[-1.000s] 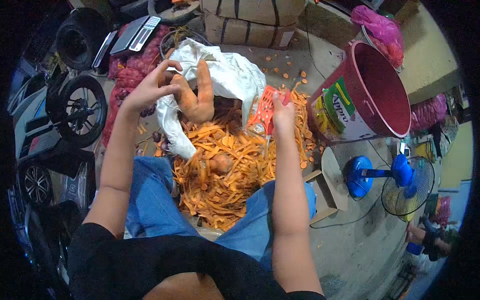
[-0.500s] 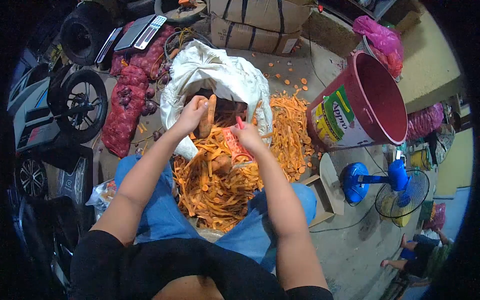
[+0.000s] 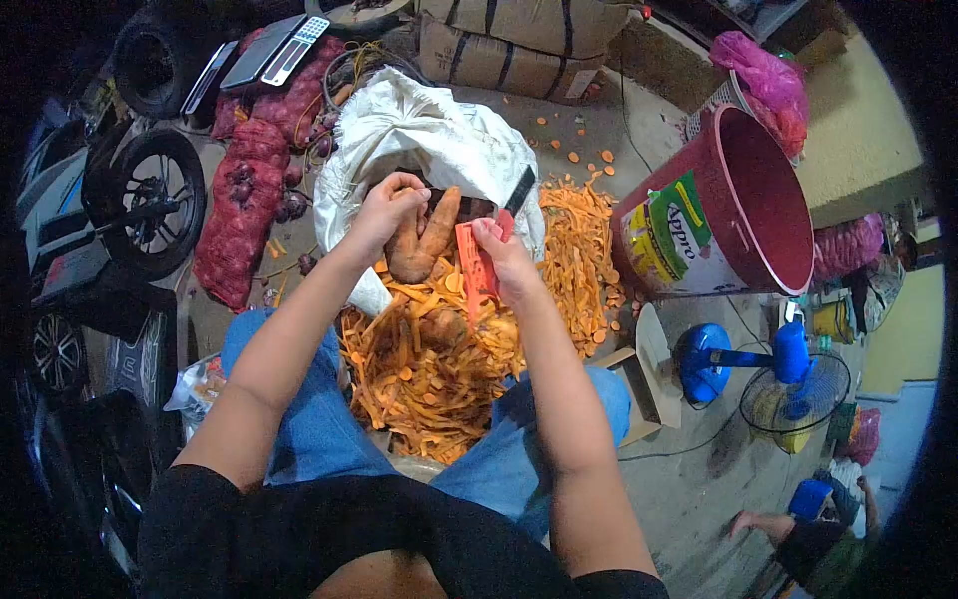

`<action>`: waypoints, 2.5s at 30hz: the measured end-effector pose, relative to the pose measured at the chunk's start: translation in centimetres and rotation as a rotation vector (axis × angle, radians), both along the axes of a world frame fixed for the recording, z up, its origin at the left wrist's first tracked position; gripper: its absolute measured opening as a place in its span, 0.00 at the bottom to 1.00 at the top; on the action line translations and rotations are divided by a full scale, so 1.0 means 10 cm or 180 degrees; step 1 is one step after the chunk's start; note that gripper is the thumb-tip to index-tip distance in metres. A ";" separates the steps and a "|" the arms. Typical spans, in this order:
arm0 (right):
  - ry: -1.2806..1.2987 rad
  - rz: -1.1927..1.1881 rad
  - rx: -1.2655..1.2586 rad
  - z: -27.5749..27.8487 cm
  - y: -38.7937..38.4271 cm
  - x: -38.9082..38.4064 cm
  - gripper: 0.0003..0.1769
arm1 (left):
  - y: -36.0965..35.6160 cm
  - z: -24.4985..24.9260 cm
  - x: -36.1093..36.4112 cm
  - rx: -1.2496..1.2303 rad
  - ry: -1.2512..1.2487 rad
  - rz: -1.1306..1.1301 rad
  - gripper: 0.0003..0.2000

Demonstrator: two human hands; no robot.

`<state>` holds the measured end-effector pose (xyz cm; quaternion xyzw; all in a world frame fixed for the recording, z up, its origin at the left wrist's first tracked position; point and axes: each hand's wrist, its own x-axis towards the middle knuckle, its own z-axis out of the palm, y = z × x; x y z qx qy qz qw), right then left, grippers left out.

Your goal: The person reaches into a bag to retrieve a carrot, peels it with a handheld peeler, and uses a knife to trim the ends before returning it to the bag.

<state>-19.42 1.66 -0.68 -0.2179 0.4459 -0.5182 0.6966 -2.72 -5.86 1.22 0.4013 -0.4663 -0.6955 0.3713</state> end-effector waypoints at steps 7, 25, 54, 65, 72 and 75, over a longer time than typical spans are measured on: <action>-0.0468 0.0421 -0.0518 0.09 0.03 0.12 0.14 | 0.10 -0.08 -0.11 0.0275 0.0114 -0.0067 0.06; 0.0073 -0.0312 -0.0920 -0.15 -0.07 0.33 0.14 | -0.08 -0.31 -0.15 0.0460 0.0328 0.0002 0.08; 0.3539 0.1341 0.0079 -0.38 0.03 0.21 0.14 | 0.14 -0.12 -0.01 -0.1511 -0.2263 0.0158 0.17; 0.3778 0.1259 0.0275 -0.43 0.03 0.25 0.17 | 0.25 -0.23 -0.06 -0.2578 -0.2087 0.0083 0.17; 0.3539 0.0806 0.0346 -0.66 0.01 0.24 0.14 | 0.29 -0.15 -0.08 -0.2368 -0.1673 0.0354 0.15; 0.3571 0.0865 0.0490 -0.61 -0.02 0.26 0.13 | 0.29 -0.02 -0.09 -0.1923 -0.1842 0.0380 0.15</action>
